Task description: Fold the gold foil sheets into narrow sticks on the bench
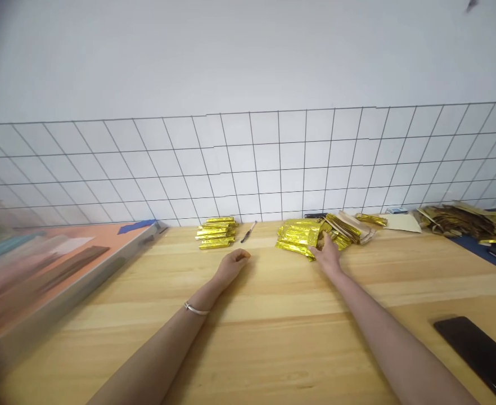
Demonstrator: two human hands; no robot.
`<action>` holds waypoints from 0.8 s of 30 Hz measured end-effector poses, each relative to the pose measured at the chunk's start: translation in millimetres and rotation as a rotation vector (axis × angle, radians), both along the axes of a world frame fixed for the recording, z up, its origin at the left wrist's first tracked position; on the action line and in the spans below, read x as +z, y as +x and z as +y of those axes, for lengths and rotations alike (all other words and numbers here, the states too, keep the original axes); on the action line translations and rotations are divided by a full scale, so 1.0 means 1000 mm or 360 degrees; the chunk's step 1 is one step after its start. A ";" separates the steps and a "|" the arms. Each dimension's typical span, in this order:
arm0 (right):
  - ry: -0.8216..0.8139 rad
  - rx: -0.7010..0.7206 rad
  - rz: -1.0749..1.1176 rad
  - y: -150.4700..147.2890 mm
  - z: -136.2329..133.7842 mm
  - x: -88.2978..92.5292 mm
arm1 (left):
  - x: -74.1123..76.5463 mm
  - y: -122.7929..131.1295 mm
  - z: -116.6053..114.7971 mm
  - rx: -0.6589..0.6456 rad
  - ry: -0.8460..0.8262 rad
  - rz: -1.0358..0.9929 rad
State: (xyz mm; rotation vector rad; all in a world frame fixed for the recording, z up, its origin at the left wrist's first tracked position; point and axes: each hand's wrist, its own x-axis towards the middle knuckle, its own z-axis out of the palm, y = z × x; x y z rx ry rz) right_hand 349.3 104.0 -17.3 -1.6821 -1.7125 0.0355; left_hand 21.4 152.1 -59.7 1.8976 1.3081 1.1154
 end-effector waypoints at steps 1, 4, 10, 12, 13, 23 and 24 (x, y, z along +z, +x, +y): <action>0.0009 0.0000 0.0022 -0.001 -0.001 0.001 | 0.000 0.000 0.000 -0.0002 -0.0001 0.0006; 0.0111 0.0009 -0.0031 -0.003 -0.005 0.003 | 0.002 0.001 -0.002 -0.0005 -0.0003 0.0012; 0.0426 0.0174 -0.0247 -0.014 -0.018 0.012 | 0.006 0.001 -0.004 0.0004 0.0045 -0.0072; 0.0456 0.0395 -0.0381 -0.024 -0.022 0.011 | 0.006 -0.002 -0.003 0.0073 0.0068 -0.0125; 0.0444 0.0533 -0.0449 -0.029 -0.024 0.009 | 0.006 -0.004 -0.002 0.0117 0.0078 -0.0149; 0.0314 0.0938 -0.0527 -0.030 -0.017 -0.014 | 0.021 -0.001 -0.015 0.0149 0.0418 0.0083; 0.0316 0.0912 -0.0514 -0.030 -0.016 -0.014 | 0.025 0.005 -0.022 0.0040 0.0464 0.0156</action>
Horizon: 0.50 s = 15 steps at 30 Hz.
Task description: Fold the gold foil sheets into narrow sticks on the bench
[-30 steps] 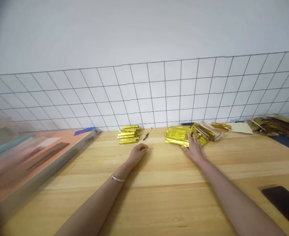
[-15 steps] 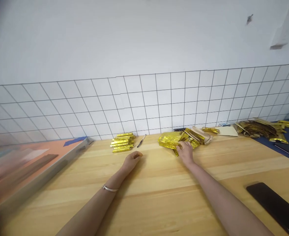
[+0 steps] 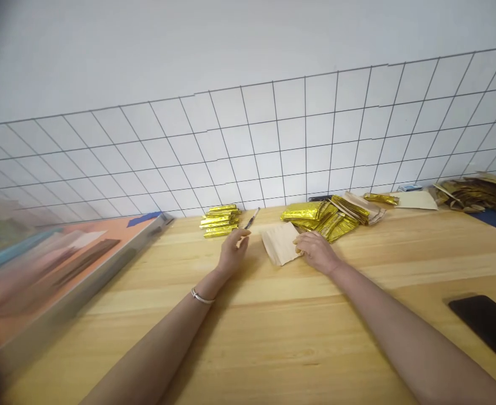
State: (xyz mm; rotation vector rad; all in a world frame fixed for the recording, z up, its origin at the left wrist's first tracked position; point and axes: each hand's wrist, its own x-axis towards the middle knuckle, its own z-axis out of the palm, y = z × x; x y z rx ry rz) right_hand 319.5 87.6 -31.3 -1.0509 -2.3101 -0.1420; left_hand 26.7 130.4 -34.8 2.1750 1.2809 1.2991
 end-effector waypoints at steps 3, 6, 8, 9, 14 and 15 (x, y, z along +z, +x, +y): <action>-0.0014 -0.0073 0.0015 -0.006 0.000 -0.001 | 0.010 0.020 -0.022 -0.0295 0.0086 0.0320; -0.0071 -0.0120 -0.0032 -0.013 -0.003 -0.003 | 0.021 0.032 -0.041 -0.0485 0.0180 0.1099; -0.0111 -0.0152 -0.0063 -0.016 -0.005 -0.002 | 0.029 0.037 -0.052 -0.0466 0.0181 0.1281; -0.0121 -0.0178 -0.0065 -0.017 -0.007 0.000 | 0.032 0.040 -0.057 -0.0448 0.0185 0.1326; -0.0067 -0.0314 0.0033 -0.037 -0.028 0.019 | 0.037 0.058 -0.083 -0.0394 0.0226 0.1557; -0.0069 -0.0285 0.0050 -0.045 -0.033 0.021 | 0.035 0.061 -0.086 -0.0404 0.0230 0.1571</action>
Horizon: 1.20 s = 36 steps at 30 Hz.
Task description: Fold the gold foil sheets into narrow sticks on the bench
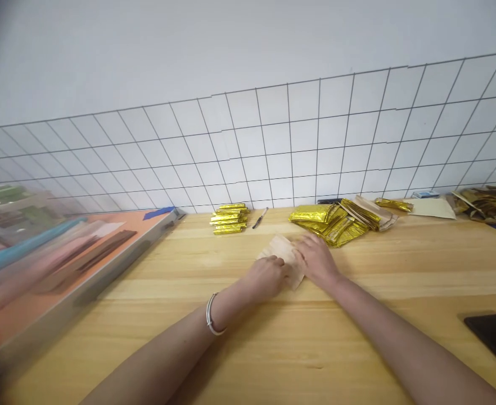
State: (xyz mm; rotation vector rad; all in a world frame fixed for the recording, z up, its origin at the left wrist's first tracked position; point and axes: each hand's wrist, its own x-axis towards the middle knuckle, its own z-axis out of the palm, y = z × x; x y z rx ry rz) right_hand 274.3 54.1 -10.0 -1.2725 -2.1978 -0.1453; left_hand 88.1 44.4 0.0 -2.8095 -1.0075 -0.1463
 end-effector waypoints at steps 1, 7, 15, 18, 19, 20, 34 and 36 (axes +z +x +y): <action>-0.0055 0.0131 0.0052 -0.008 -0.005 0.001 | -0.002 0.003 -0.002 0.0000 0.0003 0.0012; -0.0495 0.0244 0.0144 -0.026 -0.003 -0.017 | -0.007 0.007 -0.002 0.0029 -0.0013 0.0010; -0.0576 0.0142 -0.0178 -0.003 0.020 -0.033 | -0.004 -0.012 0.025 0.0151 -0.0073 -0.0172; -0.0586 0.0230 -0.0360 -0.004 0.016 -0.029 | -0.010 -0.027 0.044 0.0074 -0.0114 -0.0212; -0.0585 0.0275 -0.0413 -0.004 0.015 -0.027 | -0.013 -0.031 0.049 0.0010 -0.0150 -0.0203; -0.0584 0.0321 -0.0447 -0.004 0.014 -0.025 | -0.016 -0.035 0.053 -0.0057 -0.0230 -0.0210; -0.0626 0.0545 -0.0539 -0.006 -0.016 0.005 | -0.001 -0.077 0.017 -0.0004 -0.0527 0.0046; -0.0524 0.0574 -0.0570 -0.013 -0.025 0.012 | 0.004 -0.090 0.009 -0.0022 -0.0580 0.0045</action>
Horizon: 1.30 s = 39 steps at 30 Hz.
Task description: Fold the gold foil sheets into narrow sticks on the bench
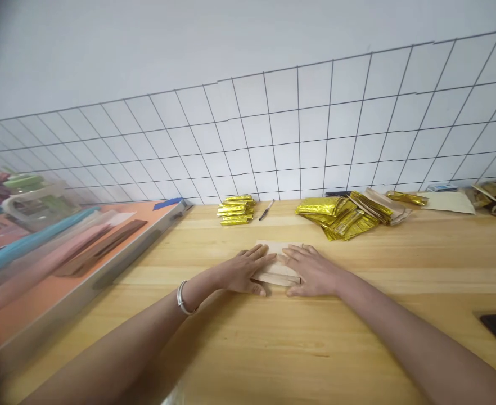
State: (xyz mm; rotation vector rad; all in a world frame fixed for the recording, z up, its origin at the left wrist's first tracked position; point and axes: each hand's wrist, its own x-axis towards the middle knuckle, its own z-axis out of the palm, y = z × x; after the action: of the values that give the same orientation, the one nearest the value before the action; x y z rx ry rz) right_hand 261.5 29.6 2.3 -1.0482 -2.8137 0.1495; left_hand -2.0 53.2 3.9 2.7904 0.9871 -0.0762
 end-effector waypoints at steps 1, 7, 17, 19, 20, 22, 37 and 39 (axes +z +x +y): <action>0.0070 0.0013 0.0003 -0.003 -0.004 0.003 | 0.002 -0.005 -0.003 -0.0006 -0.0025 -0.0018; 0.0326 0.0096 0.0072 -0.008 -0.014 -0.004 | 0.003 -0.020 -0.006 -0.0027 -0.0049 -0.0308; -0.0406 -0.0637 0.0838 -0.011 0.024 -0.019 | -0.025 -0.008 0.012 0.0805 -0.0016 -0.0861; -0.0406 -0.0698 0.0812 -0.015 0.033 -0.020 | -0.028 -0.005 0.017 0.0932 0.0127 -0.0874; -0.0363 -0.0732 0.0768 -0.017 0.037 -0.021 | -0.029 -0.003 0.019 0.0951 0.0175 -0.0899; -0.0244 -0.0809 0.0628 -0.020 0.043 -0.023 | -0.030 -0.002 0.022 0.0932 0.0202 -0.0973; 0.0039 -0.0299 0.0916 -0.001 0.052 -0.017 | -0.007 -0.022 0.011 0.0212 0.0177 -0.0923; 0.0171 -0.0484 0.0773 0.003 0.057 -0.022 | -0.002 -0.016 0.001 0.0079 0.0232 -0.0538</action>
State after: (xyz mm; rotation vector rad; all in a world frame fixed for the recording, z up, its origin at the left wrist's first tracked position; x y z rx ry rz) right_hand 264.1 86.2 -20.2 -1.2068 -2.1841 0.1876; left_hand -18.5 53.7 1.6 2.7719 1.0071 0.4764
